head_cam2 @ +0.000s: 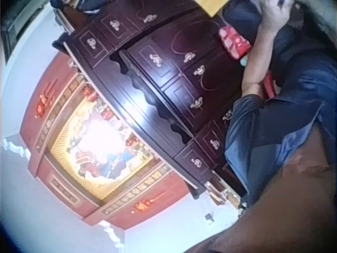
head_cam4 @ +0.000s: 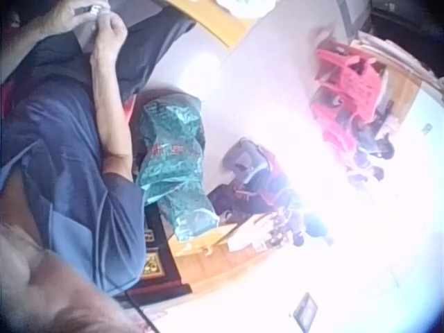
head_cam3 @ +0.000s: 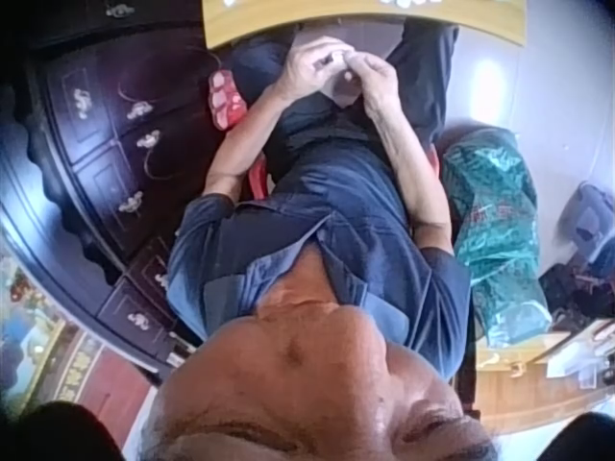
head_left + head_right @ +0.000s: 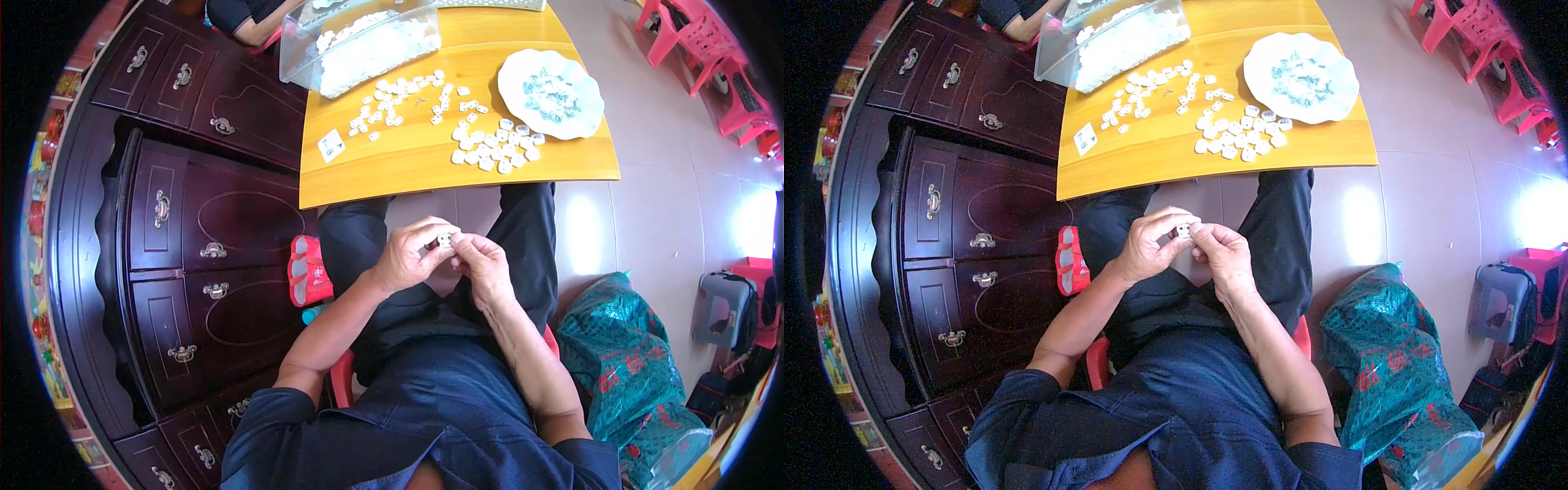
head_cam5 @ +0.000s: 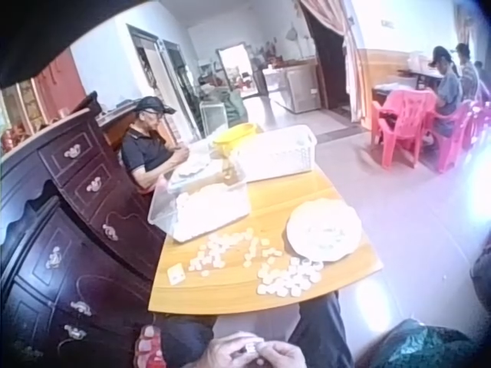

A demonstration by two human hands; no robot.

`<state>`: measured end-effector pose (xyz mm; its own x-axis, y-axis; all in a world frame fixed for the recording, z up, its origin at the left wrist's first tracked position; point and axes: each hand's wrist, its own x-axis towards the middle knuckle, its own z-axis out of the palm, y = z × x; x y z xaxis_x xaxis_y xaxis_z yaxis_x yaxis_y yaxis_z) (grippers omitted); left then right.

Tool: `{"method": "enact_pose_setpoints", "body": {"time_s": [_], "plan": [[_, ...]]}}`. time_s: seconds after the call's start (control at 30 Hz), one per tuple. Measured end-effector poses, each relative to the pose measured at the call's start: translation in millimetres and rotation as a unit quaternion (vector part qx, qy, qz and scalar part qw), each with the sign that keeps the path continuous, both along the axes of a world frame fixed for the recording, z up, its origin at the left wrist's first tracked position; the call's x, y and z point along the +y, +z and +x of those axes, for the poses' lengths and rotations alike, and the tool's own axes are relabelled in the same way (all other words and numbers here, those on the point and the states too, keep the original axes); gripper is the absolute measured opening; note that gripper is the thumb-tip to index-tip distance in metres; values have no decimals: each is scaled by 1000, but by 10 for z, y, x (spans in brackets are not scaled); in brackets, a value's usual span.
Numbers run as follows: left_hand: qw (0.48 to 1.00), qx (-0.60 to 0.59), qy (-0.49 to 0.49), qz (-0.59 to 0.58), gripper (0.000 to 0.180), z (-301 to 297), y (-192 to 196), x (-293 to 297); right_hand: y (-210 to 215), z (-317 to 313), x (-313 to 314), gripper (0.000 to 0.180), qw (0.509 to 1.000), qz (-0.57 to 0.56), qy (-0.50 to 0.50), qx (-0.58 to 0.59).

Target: Inspecting and sorting small white plastic components on a table.

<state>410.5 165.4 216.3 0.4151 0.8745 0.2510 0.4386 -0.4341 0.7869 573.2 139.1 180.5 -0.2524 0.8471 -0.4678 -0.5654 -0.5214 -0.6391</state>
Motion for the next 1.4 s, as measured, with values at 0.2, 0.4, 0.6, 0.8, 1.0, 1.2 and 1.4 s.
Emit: {"method": "enact_pose_setpoints", "body": {"time_s": [0.2,0.4,0.6,0.8,1.0,1.2,1.4], "plan": [[998,15,9,59,23,64,27,22,26,-24,-24,15,998,22,-53,-17],[998,17,-3,65,22,80,37,61,17,-15,-21,13,997,22,-73,5],[999,-27,26,-19,25,121,151,37,65,-22,2,14,994,51,-95,-32],[999,-14,20,-28,16,61,190,107,57,-38,8,15,991,76,-94,-60],[988,3,149,25,7,-41,184,554,86,-5,22,18,999,29,-37,-10],[980,108,154,66,14,-90,67,1101,132,-58,-1,15,1000,21,18,-15],[984,75,162,9,22,-21,121,1329,79,10,45,14,1000,20,17,-15]]}}
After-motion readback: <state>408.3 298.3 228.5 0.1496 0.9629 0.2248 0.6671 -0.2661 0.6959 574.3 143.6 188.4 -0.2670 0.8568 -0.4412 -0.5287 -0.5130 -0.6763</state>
